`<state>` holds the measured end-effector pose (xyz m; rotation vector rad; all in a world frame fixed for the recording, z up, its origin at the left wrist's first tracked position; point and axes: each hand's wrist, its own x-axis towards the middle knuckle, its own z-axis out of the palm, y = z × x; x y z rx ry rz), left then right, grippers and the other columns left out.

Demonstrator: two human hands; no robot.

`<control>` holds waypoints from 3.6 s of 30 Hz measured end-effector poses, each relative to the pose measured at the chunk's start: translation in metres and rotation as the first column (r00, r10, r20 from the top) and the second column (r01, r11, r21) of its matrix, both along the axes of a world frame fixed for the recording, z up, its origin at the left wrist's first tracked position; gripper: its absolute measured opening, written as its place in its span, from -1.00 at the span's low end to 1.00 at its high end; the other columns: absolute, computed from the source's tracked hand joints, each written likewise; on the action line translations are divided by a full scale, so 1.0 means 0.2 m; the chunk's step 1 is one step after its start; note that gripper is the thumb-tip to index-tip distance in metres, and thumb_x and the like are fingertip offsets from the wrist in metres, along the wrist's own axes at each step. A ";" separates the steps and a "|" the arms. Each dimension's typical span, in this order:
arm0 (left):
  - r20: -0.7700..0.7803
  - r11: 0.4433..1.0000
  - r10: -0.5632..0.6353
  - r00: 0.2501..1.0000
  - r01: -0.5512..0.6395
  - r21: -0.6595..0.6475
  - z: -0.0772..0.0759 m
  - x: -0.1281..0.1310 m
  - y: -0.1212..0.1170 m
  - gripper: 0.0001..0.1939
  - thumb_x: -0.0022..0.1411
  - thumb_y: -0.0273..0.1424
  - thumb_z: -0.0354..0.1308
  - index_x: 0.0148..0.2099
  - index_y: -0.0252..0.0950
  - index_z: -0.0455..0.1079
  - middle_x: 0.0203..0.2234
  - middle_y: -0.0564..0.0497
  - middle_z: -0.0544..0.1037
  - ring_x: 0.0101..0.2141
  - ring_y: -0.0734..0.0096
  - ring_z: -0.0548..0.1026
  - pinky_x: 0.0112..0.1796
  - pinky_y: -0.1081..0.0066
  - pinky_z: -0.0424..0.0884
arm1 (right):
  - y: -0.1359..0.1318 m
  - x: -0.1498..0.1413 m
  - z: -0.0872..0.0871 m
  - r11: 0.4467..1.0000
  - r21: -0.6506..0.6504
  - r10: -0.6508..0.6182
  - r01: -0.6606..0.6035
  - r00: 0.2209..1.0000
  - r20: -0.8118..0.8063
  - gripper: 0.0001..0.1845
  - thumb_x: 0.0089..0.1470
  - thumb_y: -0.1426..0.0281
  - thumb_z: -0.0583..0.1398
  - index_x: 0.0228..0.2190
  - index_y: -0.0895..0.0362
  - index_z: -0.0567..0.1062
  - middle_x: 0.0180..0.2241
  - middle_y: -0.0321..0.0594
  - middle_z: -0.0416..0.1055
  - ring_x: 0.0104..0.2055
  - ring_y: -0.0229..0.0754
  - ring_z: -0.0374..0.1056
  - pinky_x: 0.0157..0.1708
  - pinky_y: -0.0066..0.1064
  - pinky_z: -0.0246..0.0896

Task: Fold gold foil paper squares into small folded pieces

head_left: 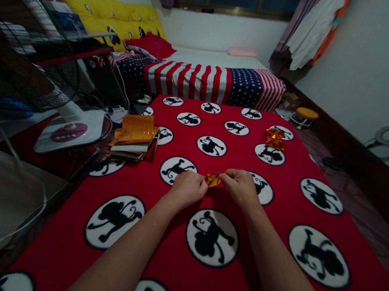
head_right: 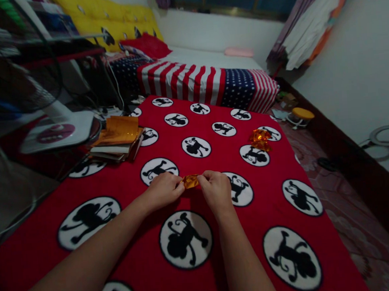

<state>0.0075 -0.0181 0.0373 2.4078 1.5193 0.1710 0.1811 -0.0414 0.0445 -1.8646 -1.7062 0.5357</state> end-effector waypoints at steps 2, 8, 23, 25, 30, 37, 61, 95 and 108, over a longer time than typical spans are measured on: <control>0.008 1.000 0.007 1.000 -0.007 -0.017 0.00 0.00 0.00 -0.63 0.21 -0.32 -0.09 -0.36 -0.27 0.54 -0.44 -0.12 0.59 -0.41 0.25 0.51 -0.45 0.39 0.21 | 0.00 0.00 0.01 1.000 -0.008 0.010 -0.010 1.000 0.004 -0.63 0.03 0.30 0.08 -0.74 0.12 0.32 -0.76 -0.36 0.18 -0.63 -0.32 0.09 -0.57 -0.44 -0.20; 0.021 0.998 0.042 0.999 -0.041 -0.049 0.01 -0.01 0.02 -0.64 0.21 -0.33 -0.08 -0.34 -0.26 0.56 -0.41 -0.12 0.60 -0.38 0.26 0.52 -0.42 0.39 0.24 | -0.01 0.01 0.03 0.988 -0.074 0.137 -0.138 0.990 -0.021 -0.65 0.02 0.29 0.11 -0.72 0.12 0.36 -0.74 -0.38 0.18 -0.63 -0.32 0.09 -0.57 -0.44 -0.19; 0.055 0.998 0.007 0.998 -0.004 -0.062 0.03 -0.01 0.00 -0.66 0.17 -0.32 -0.05 -0.39 -0.27 0.56 -0.49 -0.11 0.59 -0.46 0.28 0.48 -0.49 0.40 0.15 | 0.00 0.01 0.00 0.998 -0.057 0.024 -0.025 0.999 -0.027 -0.63 0.03 0.26 0.11 -0.73 0.12 0.33 -0.75 -0.38 0.18 -0.62 -0.31 0.10 -0.57 -0.44 -0.19; 0.055 0.997 0.025 0.998 -0.021 -0.073 0.03 -0.01 0.01 -0.66 0.16 -0.33 -0.06 -0.39 -0.27 0.55 -0.48 -0.11 0.59 -0.46 0.28 0.48 -0.50 0.39 0.14 | 0.00 0.02 0.00 0.994 -0.081 0.074 -0.076 0.997 -0.034 -0.64 0.02 0.27 0.11 -0.73 0.12 0.32 -0.74 -0.38 0.18 -0.62 -0.32 0.10 -0.57 -0.44 -0.19; 0.070 0.995 0.023 0.997 -0.016 -0.096 0.02 -0.02 0.01 -0.67 0.16 -0.33 -0.05 -0.39 -0.28 0.55 -0.48 -0.10 0.59 -0.47 0.31 0.47 -0.49 0.41 0.15 | 0.00 0.02 -0.01 0.998 -0.039 0.047 -0.048 0.998 -0.030 -0.60 0.05 0.24 0.11 -0.73 0.12 0.30 -0.75 -0.39 0.16 -0.63 -0.32 0.09 -0.58 -0.45 -0.18; 0.061 0.991 0.124 0.990 -0.120 -0.061 0.01 -0.03 0.04 -0.65 0.20 -0.32 -0.07 -0.34 -0.27 0.55 -0.44 -0.11 0.60 -0.40 0.26 0.51 -0.43 0.40 0.22 | 0.01 0.01 -0.03 0.994 -0.067 0.077 -0.090 0.982 -0.175 -0.64 0.05 0.16 0.13 -0.60 0.15 0.46 -0.68 -0.31 0.34 -0.61 -0.29 0.20 -0.58 -0.47 -0.07; 0.131 0.992 0.061 0.989 -0.046 -0.117 0.03 -0.04 0.03 -0.67 0.14 -0.33 -0.05 -0.43 -0.29 0.53 -0.54 -0.06 0.56 -0.53 0.37 0.42 -0.51 0.42 0.10 | -0.01 -0.01 0.00 0.994 -0.063 0.085 -0.091 0.992 -0.099 -0.72 -0.06 0.34 0.09 -0.72 0.12 0.24 -0.74 -0.40 0.12 -0.64 -0.34 0.06 -0.60 -0.47 -0.19; 0.212 0.998 0.033 0.977 -0.019 -0.068 0.00 -0.04 0.04 -0.64 0.19 -0.33 -0.09 -0.46 -0.30 0.48 -0.54 -0.05 0.53 -0.52 0.40 0.37 -0.48 0.40 0.04 | 0.00 0.03 -0.03 0.989 -0.103 0.089 -0.106 0.983 -0.161 -0.71 -0.07 0.31 0.11 -0.73 0.12 0.28 -0.75 -0.36 0.20 -0.64 -0.32 0.11 -0.61 -0.48 -0.12; 0.148 0.998 0.014 0.989 -0.005 -0.062 0.02 -0.03 0.03 -0.64 0.19 -0.34 -0.10 -0.45 -0.30 0.50 -0.52 -0.07 0.55 -0.51 0.38 0.40 -0.48 0.40 0.05 | 0.00 0.02 -0.03 0.998 -0.042 0.048 -0.052 0.996 -0.081 -0.70 -0.10 0.35 0.09 -0.76 0.12 0.20 -0.76 -0.40 0.03 -0.66 -0.36 -0.01 -0.62 -0.46 -0.26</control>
